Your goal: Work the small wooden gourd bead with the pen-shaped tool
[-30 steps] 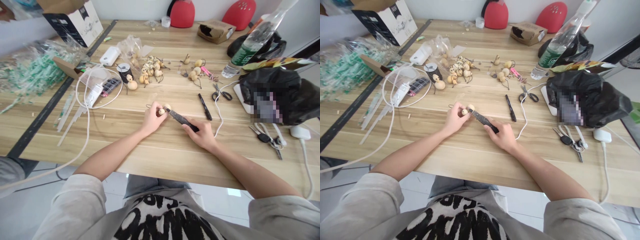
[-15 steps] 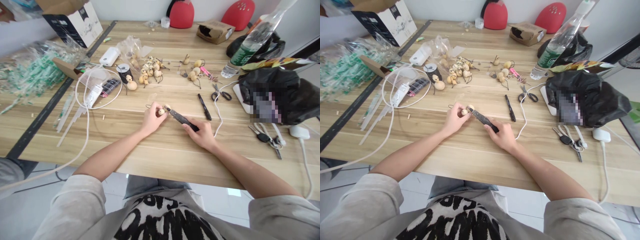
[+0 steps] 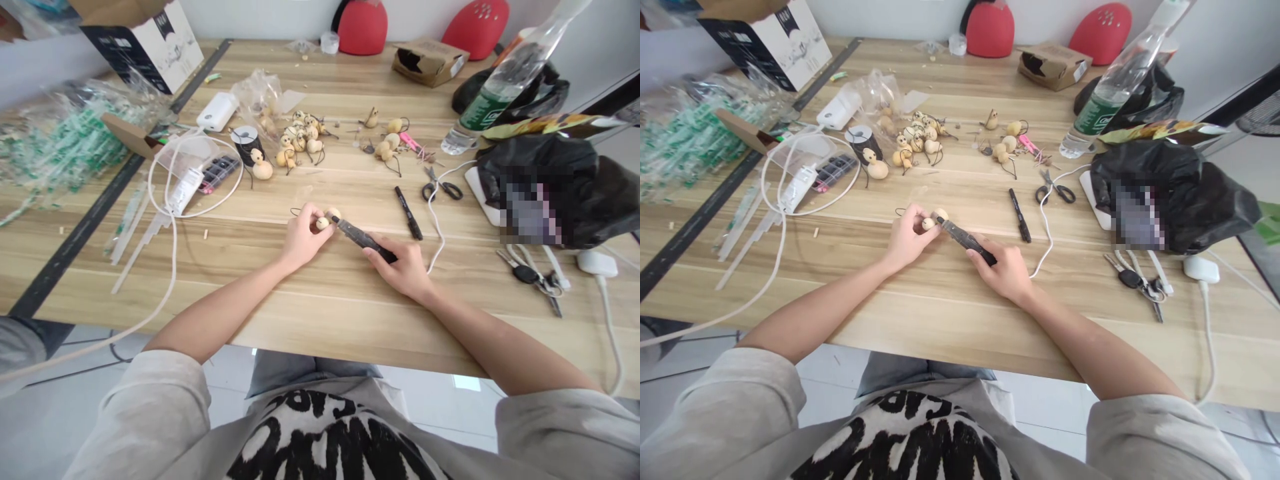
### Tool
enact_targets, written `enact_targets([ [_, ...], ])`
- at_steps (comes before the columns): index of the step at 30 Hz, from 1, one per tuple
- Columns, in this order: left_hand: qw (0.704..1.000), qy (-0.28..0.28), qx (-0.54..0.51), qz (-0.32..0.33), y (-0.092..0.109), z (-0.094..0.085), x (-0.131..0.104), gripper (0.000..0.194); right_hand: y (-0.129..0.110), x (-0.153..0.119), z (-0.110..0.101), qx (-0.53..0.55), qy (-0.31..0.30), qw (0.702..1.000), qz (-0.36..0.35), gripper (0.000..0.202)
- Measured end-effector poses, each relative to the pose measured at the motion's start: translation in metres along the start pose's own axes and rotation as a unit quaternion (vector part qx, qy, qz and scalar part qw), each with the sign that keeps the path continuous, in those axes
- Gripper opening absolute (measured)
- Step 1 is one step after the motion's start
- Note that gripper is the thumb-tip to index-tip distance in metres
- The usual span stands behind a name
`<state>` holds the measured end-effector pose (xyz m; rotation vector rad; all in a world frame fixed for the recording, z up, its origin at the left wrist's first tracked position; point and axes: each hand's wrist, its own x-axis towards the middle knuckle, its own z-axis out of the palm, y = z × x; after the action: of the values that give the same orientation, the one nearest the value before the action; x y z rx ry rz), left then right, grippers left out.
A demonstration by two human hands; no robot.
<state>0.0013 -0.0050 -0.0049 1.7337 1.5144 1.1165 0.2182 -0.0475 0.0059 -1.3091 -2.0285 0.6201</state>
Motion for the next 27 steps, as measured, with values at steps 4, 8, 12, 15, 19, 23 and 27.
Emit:
enact_targets([
  [4,1.0,0.001,-0.001,-0.004,-0.0002,-0.0001,0.0007,0.028,0.0003,-0.0002,0.0004,-0.007,0.005,1.0,0.001,0.038],
  [8,1.0,0.0,-0.011,-0.008,-0.0012,0.0005,0.0009,0.028,0.0001,0.0,0.0002,-0.008,0.002,1.0,0.003,0.039],
  [12,1.0,-0.002,-0.016,-0.008,-0.0018,0.0009,0.0004,0.028,-0.0008,0.0005,-0.0003,-0.005,-0.008,1.0,0.0,0.039],
  [15,1.0,-0.003,-0.012,-0.003,-0.0019,0.0007,0.0001,0.029,-0.0009,0.0006,-0.0002,-0.003,0.005,1.0,0.006,0.039],
  [19,1.0,0.002,-0.004,0.0,-0.0015,0.0006,0.0002,0.028,-0.0003,0.0006,-0.0001,-0.011,-0.002,1.0,0.001,0.039],
  [23,1.0,0.005,-0.002,0.002,-0.0005,0.0003,-0.0001,0.028,0.001,0.0007,0.0001,-0.008,0.007,1.0,0.001,0.038],
  [27,1.0,0.004,-0.002,-0.001,-0.0004,0.0001,-0.0003,0.028,0.0019,0.0003,0.0003,-0.006,0.003,1.0,0.001,0.038],
])
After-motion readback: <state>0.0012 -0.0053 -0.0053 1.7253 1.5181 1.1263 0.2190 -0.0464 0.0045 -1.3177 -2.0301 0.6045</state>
